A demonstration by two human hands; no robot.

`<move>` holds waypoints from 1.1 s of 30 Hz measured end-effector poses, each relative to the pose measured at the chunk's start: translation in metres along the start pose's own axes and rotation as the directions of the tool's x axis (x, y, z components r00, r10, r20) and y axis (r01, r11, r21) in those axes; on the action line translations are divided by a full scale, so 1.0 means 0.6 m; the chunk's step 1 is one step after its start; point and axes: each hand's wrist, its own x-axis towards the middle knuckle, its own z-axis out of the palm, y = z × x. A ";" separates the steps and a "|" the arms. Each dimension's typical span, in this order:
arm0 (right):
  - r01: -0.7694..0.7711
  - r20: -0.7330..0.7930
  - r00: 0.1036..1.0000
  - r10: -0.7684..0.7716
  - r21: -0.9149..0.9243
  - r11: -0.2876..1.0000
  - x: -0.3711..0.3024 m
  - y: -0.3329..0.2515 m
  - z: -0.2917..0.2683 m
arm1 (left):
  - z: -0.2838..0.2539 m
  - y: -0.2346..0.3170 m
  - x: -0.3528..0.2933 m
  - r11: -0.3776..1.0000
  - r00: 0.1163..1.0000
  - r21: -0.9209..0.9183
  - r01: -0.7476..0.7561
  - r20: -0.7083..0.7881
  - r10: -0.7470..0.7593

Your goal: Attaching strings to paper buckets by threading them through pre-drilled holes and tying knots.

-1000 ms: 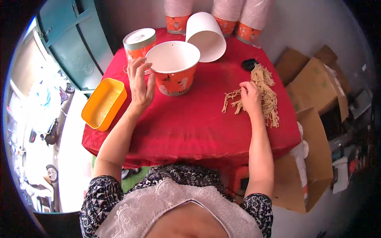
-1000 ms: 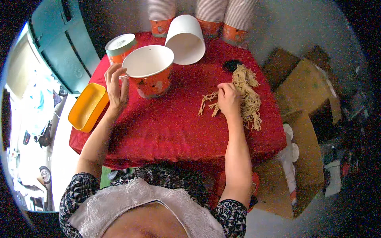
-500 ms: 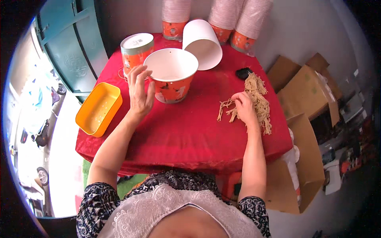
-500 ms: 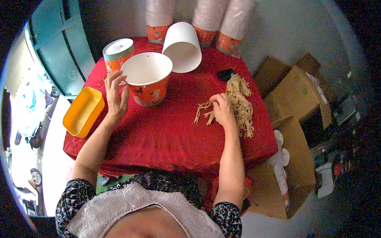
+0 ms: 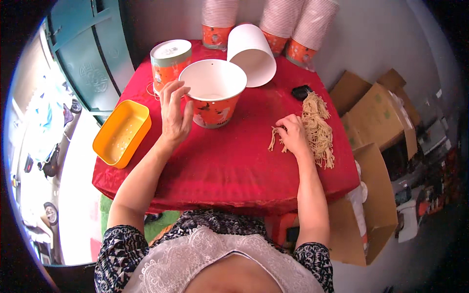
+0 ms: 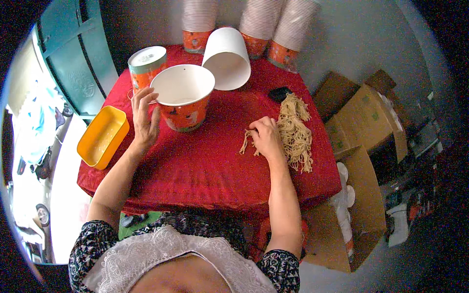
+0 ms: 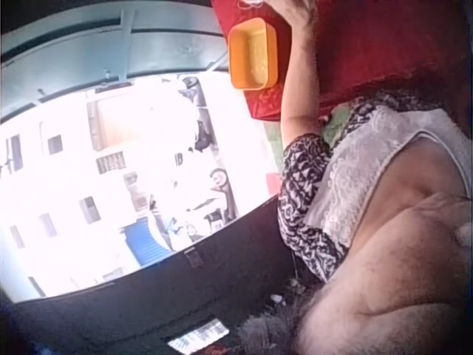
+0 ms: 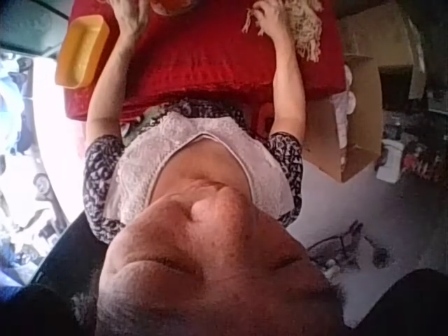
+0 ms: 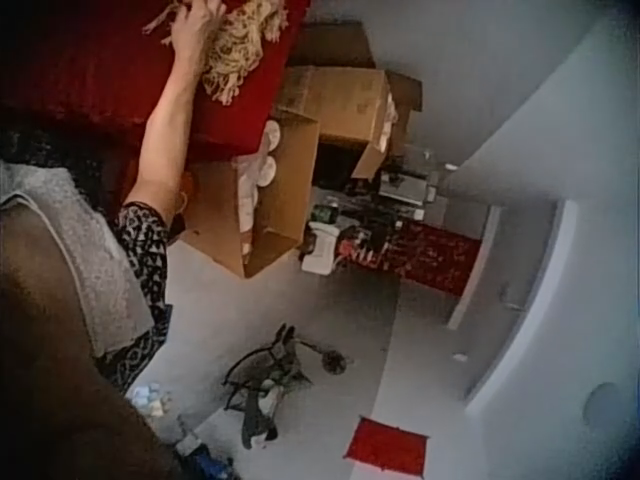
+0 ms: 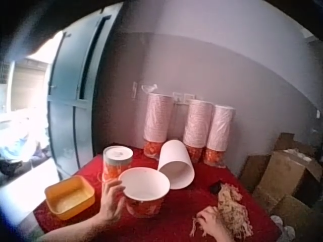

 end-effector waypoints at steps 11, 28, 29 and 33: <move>0.019 -0.064 0.998 -0.011 0.121 0.993 -0.004 -0.003 -0.018 | -0.001 0.004 0.001 1.000 1.000 -0.002 0.011 -0.019 -0.011; 0.099 -0.015 0.995 -0.098 0.113 0.989 -0.011 -0.008 -0.010 | -0.004 0.022 0.016 0.999 0.999 -0.003 -0.036 0.009 0.036; 0.111 -0.027 0.994 -0.109 0.109 0.988 -0.009 -0.016 -0.010 | -0.011 0.022 0.018 0.999 0.999 0.014 -0.045 0.011 0.045; 0.170 -0.094 0.983 -0.157 0.155 0.973 0.002 -0.044 -0.021 | -0.030 0.048 0.039 0.996 0.995 0.003 -0.092 0.028 0.092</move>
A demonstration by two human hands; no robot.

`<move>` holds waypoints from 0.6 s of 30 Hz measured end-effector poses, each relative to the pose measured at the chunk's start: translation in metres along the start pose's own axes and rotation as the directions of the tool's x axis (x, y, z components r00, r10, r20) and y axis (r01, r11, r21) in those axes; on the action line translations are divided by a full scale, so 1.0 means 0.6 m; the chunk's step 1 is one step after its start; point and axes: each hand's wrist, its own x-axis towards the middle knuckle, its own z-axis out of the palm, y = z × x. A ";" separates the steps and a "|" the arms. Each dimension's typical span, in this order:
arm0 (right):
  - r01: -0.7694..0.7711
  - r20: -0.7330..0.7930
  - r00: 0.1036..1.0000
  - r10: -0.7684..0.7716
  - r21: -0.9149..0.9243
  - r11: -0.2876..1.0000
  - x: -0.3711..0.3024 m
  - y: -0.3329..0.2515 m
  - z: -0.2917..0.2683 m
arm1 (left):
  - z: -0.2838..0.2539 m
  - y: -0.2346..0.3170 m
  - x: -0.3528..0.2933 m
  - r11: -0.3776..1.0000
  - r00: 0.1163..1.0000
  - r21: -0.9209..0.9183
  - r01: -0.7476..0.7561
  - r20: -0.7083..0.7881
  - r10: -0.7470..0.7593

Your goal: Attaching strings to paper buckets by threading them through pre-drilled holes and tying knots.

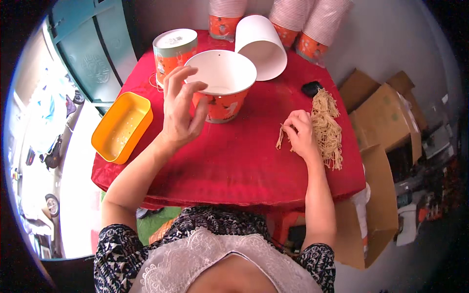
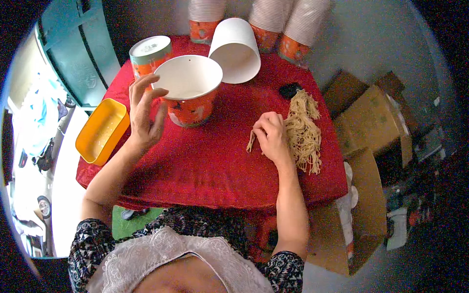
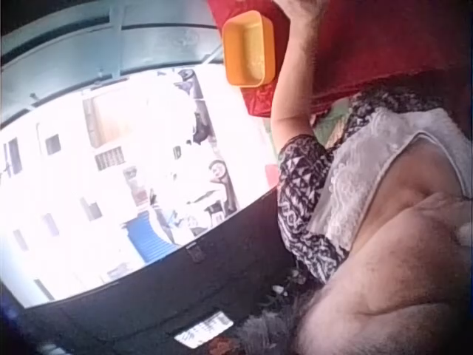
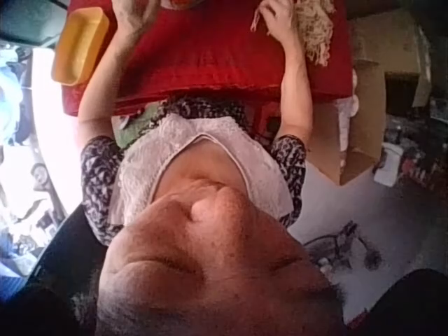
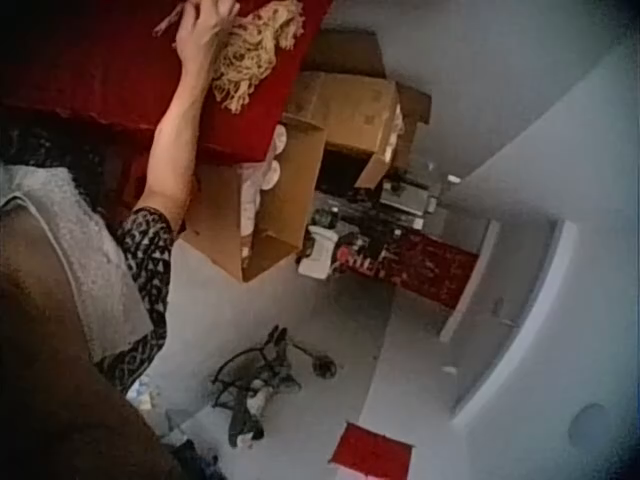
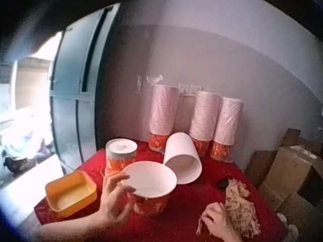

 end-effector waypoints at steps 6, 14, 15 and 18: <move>0.032 -0.055 0.998 -0.017 0.280 0.959 0.038 -0.085 -0.001 | -0.012 0.037 0.003 0.932 0.954 -0.358 0.062 0.296 0.050; 0.201 -0.033 0.978 -0.208 0.438 0.876 0.095 -0.199 0.004 | -0.014 0.073 -0.018 0.214 0.549 -0.507 0.835 0.793 -0.263; 0.212 -0.026 0.974 -0.224 0.443 0.871 0.097 -0.200 0.010 | -0.016 0.075 -0.012 0.068 0.453 -0.453 0.889 0.848 -0.275; 0.200 -0.013 0.976 -0.217 0.442 0.875 0.099 -0.196 0.027 | -0.014 0.061 -0.020 -0.086 0.309 -0.340 0.936 0.916 -0.256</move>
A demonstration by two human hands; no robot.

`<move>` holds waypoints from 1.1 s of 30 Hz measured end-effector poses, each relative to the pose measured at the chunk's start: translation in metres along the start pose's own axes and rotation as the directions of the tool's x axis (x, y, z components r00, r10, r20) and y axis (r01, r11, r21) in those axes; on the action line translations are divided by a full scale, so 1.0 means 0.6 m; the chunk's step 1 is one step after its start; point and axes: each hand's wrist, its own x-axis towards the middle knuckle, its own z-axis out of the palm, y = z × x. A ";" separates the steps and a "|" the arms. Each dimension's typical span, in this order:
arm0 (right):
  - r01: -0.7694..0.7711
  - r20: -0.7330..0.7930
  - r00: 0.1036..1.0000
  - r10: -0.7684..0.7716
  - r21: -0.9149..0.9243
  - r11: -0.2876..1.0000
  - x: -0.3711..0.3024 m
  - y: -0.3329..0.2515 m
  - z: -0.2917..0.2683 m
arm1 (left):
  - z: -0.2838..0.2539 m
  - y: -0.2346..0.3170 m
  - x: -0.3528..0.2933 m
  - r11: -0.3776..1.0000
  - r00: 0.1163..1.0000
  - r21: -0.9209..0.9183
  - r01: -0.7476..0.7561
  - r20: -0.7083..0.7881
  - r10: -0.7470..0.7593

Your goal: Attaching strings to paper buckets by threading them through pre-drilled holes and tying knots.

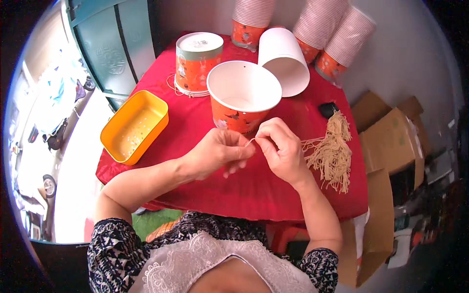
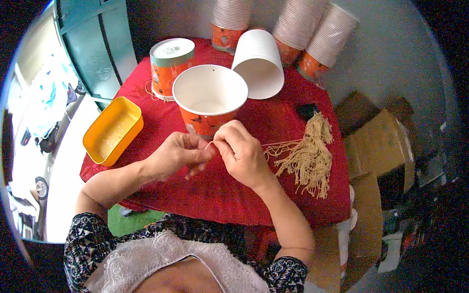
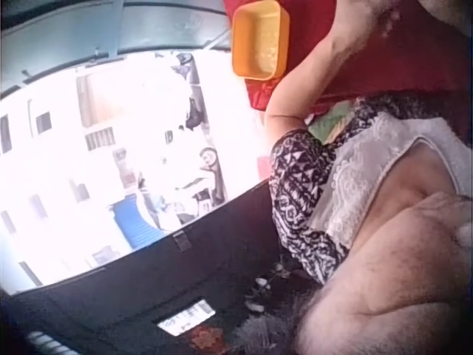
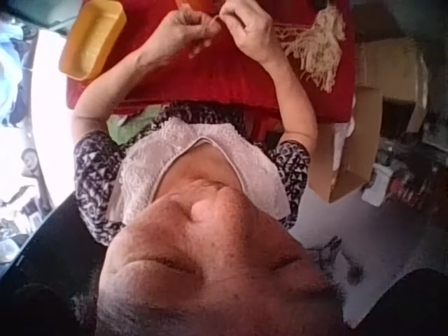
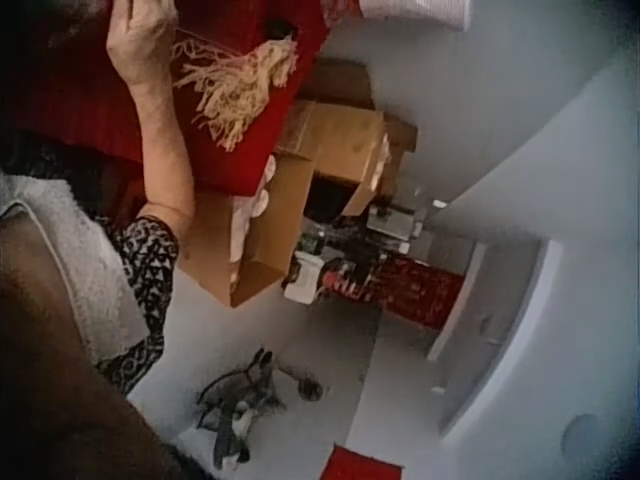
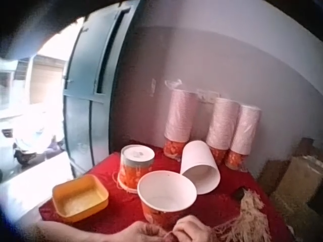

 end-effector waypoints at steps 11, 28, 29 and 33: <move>-0.318 0.166 0.943 0.287 0.209 0.925 -0.037 0.053 0.017 | -0.026 -0.014 -0.007 0.988 0.990 0.131 0.087 -0.126 -0.071; -0.325 0.160 0.941 0.297 0.195 0.925 -0.046 0.063 0.010 | -0.027 -0.039 0.011 0.966 0.977 -0.177 0.190 -0.059 -0.203; -0.340 0.166 0.936 0.310 0.200 0.919 -0.047 0.064 0.010 | -0.027 -0.042 0.011 0.977 0.979 -0.114 0.177 -0.081 -0.187; -0.413 0.175 0.911 0.374 0.376 0.830 -0.050 0.057 0.022 | -0.020 -0.029 0.006 0.976 0.977 0.109 0.191 -0.113 -0.179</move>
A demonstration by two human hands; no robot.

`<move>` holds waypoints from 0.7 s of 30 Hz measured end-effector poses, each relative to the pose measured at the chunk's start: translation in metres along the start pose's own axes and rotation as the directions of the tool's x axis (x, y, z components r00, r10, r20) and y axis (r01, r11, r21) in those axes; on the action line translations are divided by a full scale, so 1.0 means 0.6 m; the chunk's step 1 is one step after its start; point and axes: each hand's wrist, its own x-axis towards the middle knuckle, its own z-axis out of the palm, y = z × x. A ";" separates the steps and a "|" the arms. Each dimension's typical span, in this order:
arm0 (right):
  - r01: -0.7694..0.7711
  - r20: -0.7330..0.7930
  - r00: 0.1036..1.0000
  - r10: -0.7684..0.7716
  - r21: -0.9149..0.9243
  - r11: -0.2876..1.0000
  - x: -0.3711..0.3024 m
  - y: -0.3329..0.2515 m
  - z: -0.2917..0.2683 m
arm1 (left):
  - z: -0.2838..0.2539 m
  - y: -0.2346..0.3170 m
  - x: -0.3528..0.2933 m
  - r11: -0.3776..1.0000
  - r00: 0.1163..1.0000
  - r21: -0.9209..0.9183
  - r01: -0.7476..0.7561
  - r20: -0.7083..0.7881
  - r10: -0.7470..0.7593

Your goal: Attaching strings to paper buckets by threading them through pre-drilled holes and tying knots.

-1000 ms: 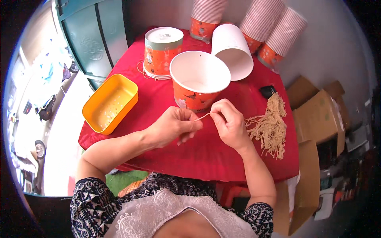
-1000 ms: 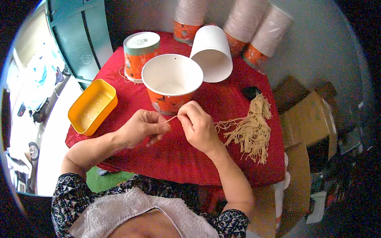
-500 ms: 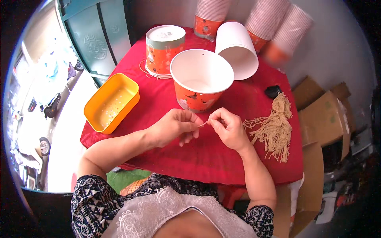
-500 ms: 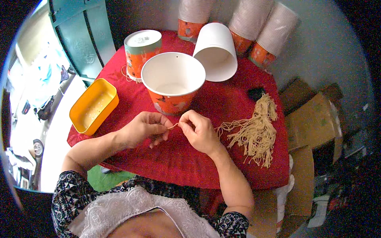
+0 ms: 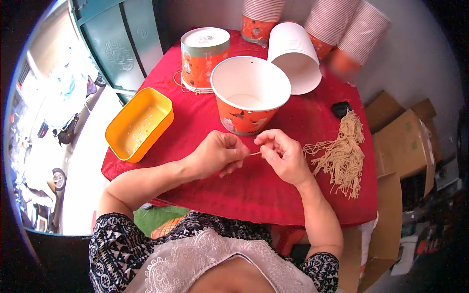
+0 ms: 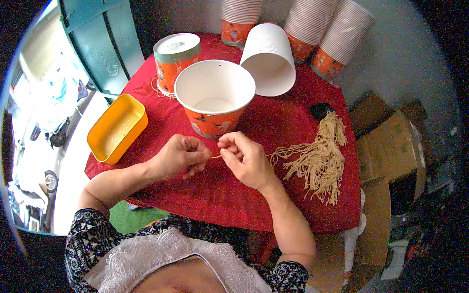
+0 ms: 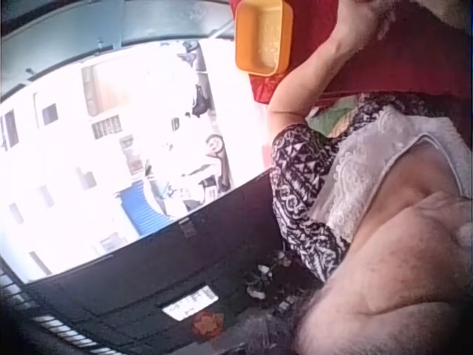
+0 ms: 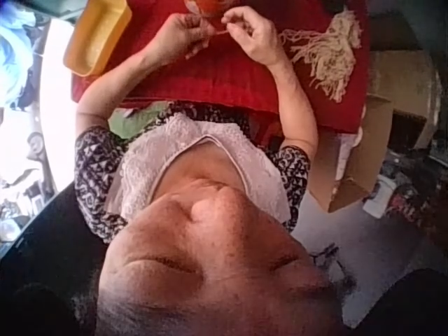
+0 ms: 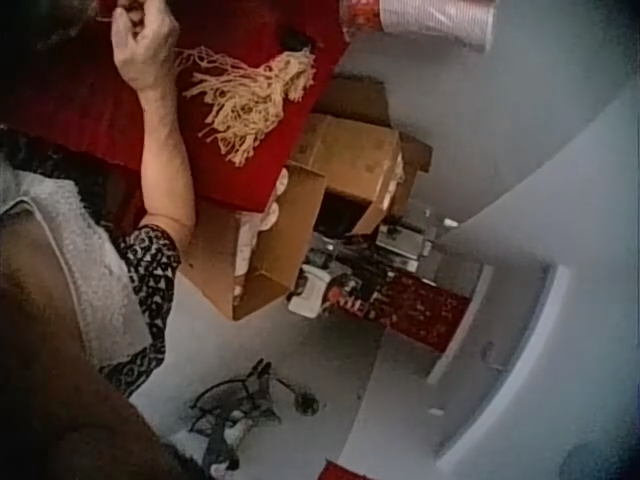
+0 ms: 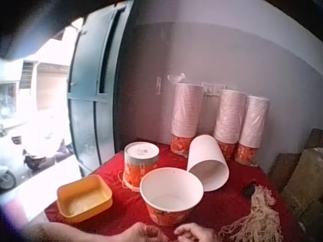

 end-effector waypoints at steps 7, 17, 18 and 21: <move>0.038 -0.016 0.999 -0.040 -0.134 0.990 -0.012 -0.028 0.035 | 0.013 0.002 -0.011 0.864 0.905 0.384 -0.327 -0.135 0.403; -0.035 -0.069 0.997 0.038 0.043 0.998 -0.020 -0.029 0.048 | 0.013 0.016 -0.018 0.883 0.918 0.400 -0.244 -0.199 0.344; -0.037 -0.065 0.997 0.040 0.043 0.998 -0.020 -0.031 0.049 | 0.013 0.015 -0.019 0.883 0.917 0.401 -0.245 -0.200 0.345; -0.015 -0.054 0.998 0.016 0.020 1.000 -0.020 -0.036 0.050 | 0.012 0.012 -0.017 0.868 0.901 0.412 -0.277 -0.203 0.383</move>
